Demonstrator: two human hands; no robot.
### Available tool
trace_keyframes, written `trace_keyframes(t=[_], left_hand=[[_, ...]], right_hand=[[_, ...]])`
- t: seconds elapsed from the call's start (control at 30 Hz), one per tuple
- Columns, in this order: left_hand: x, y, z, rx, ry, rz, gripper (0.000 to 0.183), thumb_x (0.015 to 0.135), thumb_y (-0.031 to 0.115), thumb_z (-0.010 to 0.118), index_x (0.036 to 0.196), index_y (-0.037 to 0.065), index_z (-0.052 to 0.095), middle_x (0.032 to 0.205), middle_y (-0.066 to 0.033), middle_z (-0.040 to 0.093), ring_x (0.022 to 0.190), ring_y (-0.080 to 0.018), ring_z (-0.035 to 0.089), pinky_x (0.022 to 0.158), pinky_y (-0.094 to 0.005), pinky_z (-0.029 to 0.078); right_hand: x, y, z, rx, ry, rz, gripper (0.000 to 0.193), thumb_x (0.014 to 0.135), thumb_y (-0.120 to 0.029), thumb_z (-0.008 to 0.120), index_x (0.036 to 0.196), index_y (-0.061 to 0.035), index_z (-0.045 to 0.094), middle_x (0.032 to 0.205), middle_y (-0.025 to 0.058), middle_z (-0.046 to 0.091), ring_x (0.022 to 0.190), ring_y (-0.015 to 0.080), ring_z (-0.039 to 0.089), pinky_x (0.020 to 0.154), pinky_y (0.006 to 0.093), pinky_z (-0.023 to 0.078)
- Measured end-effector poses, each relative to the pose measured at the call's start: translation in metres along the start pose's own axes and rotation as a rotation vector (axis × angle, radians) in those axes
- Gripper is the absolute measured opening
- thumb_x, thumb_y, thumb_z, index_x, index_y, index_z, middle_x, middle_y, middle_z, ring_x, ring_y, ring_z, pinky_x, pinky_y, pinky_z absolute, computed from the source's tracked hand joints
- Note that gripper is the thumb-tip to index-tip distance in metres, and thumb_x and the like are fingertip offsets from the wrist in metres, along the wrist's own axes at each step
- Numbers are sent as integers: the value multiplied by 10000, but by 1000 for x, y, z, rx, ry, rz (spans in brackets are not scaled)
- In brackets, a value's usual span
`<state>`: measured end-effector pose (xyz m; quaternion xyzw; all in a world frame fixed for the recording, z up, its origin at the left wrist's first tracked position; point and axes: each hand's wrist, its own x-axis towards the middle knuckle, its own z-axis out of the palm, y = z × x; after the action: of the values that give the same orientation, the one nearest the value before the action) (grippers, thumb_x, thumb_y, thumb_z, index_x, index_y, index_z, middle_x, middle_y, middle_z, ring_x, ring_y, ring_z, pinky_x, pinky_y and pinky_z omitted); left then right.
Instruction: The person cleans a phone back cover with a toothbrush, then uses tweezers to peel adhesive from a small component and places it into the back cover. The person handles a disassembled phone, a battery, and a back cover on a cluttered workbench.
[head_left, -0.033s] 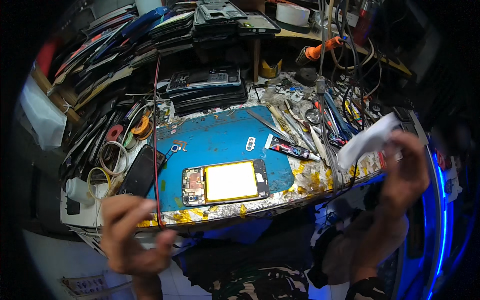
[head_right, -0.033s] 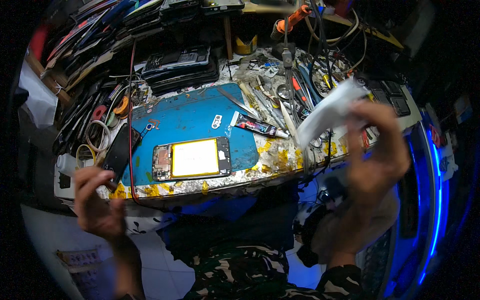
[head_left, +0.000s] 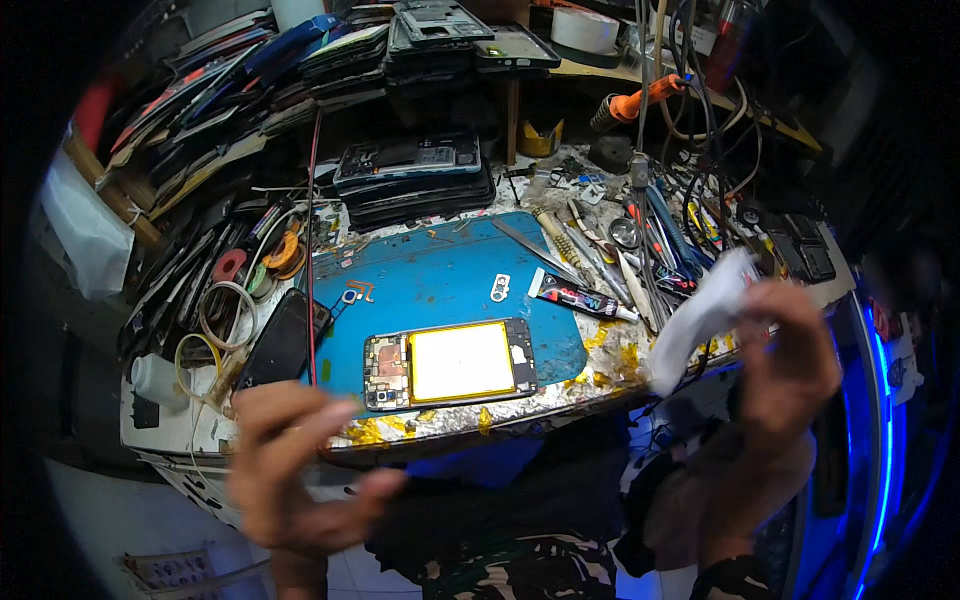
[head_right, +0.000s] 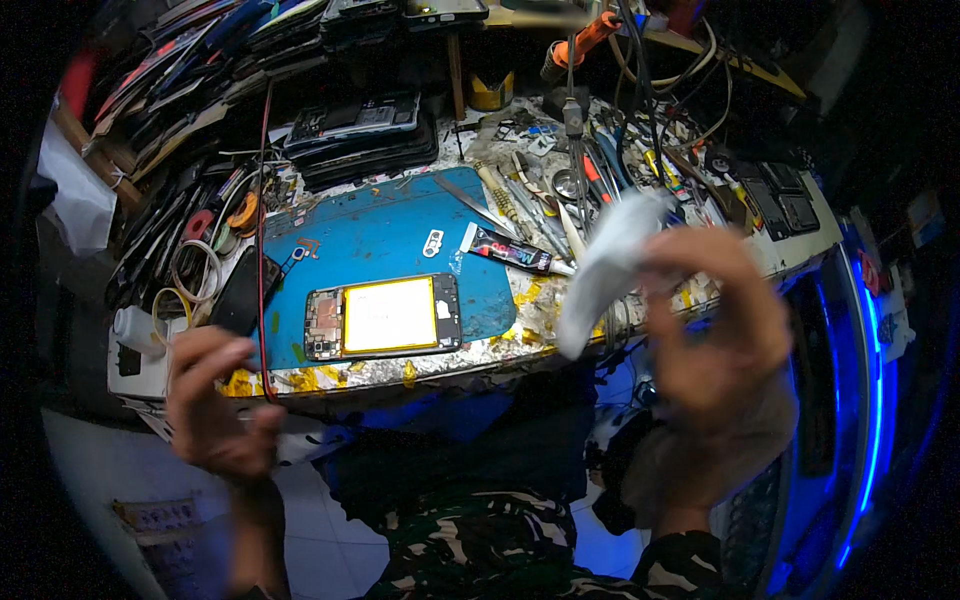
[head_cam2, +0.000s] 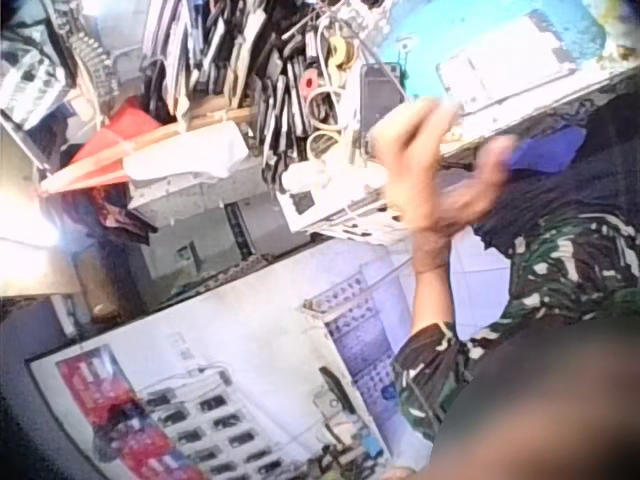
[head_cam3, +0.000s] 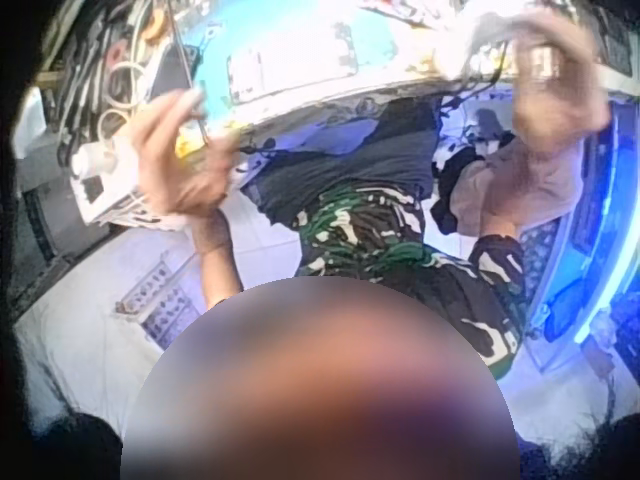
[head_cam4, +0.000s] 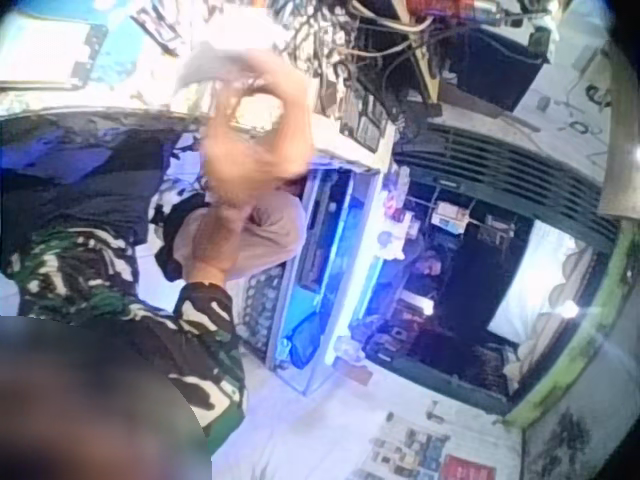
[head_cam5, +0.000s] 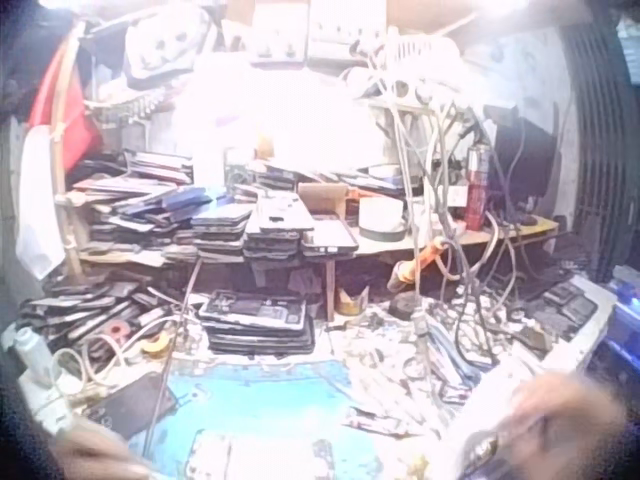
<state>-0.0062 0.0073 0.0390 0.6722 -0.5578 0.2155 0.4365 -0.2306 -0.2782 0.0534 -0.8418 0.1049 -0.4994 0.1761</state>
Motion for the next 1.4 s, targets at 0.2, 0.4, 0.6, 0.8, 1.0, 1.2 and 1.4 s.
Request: trace_keyframes(t=[0.2,0.4,0.6,0.8,1.0,1.2,1.4], left_hand=[[11,34,84,-683,-221,-337,662,747,176,916,1297,-26,607,1125,-200,691,1040,-304,701,905,-380,554],[-17,41,89,-978,-245,-752,403,903,35,732,1280,-50,616,1098,-119,721,1019,-134,669,906,-300,533],[-29,35,78,-902,-326,-676,316,910,-1,687,1221,-43,653,1074,-118,728,1004,-143,681,903,-299,532],[-5,8,56,-449,-56,-275,273,807,-47,773,1069,-10,704,1029,-127,727,905,-214,711,787,-325,563],[46,-28,50,67,-229,6,271,748,-64,741,1003,6,680,1057,-118,680,964,-297,674,858,-404,533],[63,-44,70,91,-404,-10,214,784,10,735,969,16,628,974,-136,650,916,-319,647,808,-418,515],[74,-61,60,202,-372,24,228,786,-42,738,1000,-1,674,954,-122,713,797,-241,682,722,-354,532]], right_hand=[[-25,-45,60,704,-224,273,236,798,62,776,1025,14,739,998,147,740,855,174,711,686,268,557],[-37,-47,72,862,-265,497,481,837,-29,793,1282,-6,611,1021,81,713,863,125,642,733,234,504],[-35,-41,75,757,-579,500,452,868,-55,785,1284,-19,613,1029,69,706,890,97,630,747,232,488],[22,5,95,331,-550,264,215,934,-105,704,1113,13,689,990,112,735,920,154,695,788,293,553],[53,60,135,-182,-714,113,283,890,-167,742,1095,18,683,925,190,729,792,337,706,742,426,533],[59,65,124,-191,-655,108,353,915,-153,709,1212,31,660,935,192,709,844,297,683,783,425,526],[67,61,99,481,-599,413,289,982,-166,686,1176,47,667,919,77,688,732,106,661,665,254,549]])
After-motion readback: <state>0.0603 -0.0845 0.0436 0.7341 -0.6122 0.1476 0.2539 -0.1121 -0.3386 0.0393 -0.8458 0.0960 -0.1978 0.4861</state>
